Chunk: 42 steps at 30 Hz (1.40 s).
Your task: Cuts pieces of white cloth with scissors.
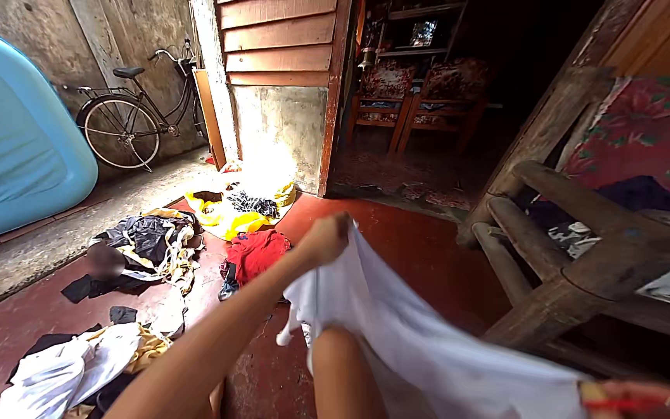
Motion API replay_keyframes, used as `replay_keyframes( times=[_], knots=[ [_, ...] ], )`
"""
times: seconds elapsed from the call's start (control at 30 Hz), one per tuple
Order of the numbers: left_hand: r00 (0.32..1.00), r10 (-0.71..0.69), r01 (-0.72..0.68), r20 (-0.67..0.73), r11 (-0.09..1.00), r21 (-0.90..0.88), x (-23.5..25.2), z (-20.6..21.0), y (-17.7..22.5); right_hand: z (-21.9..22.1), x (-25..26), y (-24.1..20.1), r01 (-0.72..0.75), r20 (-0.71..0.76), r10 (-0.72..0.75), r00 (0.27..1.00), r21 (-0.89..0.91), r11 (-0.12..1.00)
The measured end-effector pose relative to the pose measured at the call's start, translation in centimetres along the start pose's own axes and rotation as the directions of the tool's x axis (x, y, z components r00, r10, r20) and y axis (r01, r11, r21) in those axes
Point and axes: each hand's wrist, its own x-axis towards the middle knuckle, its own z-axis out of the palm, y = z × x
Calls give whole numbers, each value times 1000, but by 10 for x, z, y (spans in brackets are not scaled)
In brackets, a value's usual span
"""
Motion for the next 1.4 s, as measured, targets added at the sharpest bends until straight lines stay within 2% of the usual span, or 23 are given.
replay_keyframes(
  times=[0.1,0.17,0.23,0.33,0.5,0.57,0.73,0.87,0.93,1.03,1.07,1.13,1.2,1.27,1.3,1.33,1.4],
  knots=[
    [986,144,-116,-90,957,267,13,-75,15,-7,78,4,41,-60,-47,997,-100,994],
    [981,154,-73,-121,860,505,6,-125,28,-3,126,4,94,-66,-103,992,-127,987],
    [971,160,-2,-178,748,664,-7,-165,34,5,167,-11,114,-30,-118,993,-98,989],
    [952,207,46,-224,627,777,-25,-209,33,19,209,-56,167,25,-166,986,-44,985],
    [943,319,-33,-93,368,929,-66,-255,17,42,252,-115,224,50,-224,973,6,975],
    [938,337,-34,-79,318,948,-82,-268,9,54,266,-127,227,55,-229,972,38,973],
    [972,196,65,-126,292,954,-113,-292,-1,89,282,-163,240,83,-247,966,78,968],
    [993,-4,116,-119,263,958,-134,-299,-1,115,283,-193,285,90,-294,952,97,954],
    [989,-7,143,-150,334,932,-139,-300,-8,125,276,-215,280,88,-295,952,146,949],
    [955,130,131,-265,615,777,-140,-292,-15,148,257,-251,230,108,-282,953,344,910],
    [941,161,91,-298,726,682,-137,-284,-12,159,246,-264,146,146,-238,960,463,874],
    [936,191,-44,-297,897,441,-129,-263,0,178,218,-298,-130,314,-133,940,691,711],
    [964,159,-122,-215,977,174,-130,-237,16,189,189,-329,-311,460,-138,877,763,566],
    [991,120,-124,-57,990,-69,-138,-213,23,197,169,-346,-314,484,-209,850,783,537],
    [992,110,-103,54,986,-129,-144,-207,21,199,165,-349,-317,500,-249,829,789,527],
    [981,99,-79,167,989,-126,-152,-204,15,200,163,-349,-348,536,-272,799,781,518],
    [951,39,-49,307,999,24,-169,-208,-10,204,159,-338,-389,608,-275,745,731,561]
  ],
)
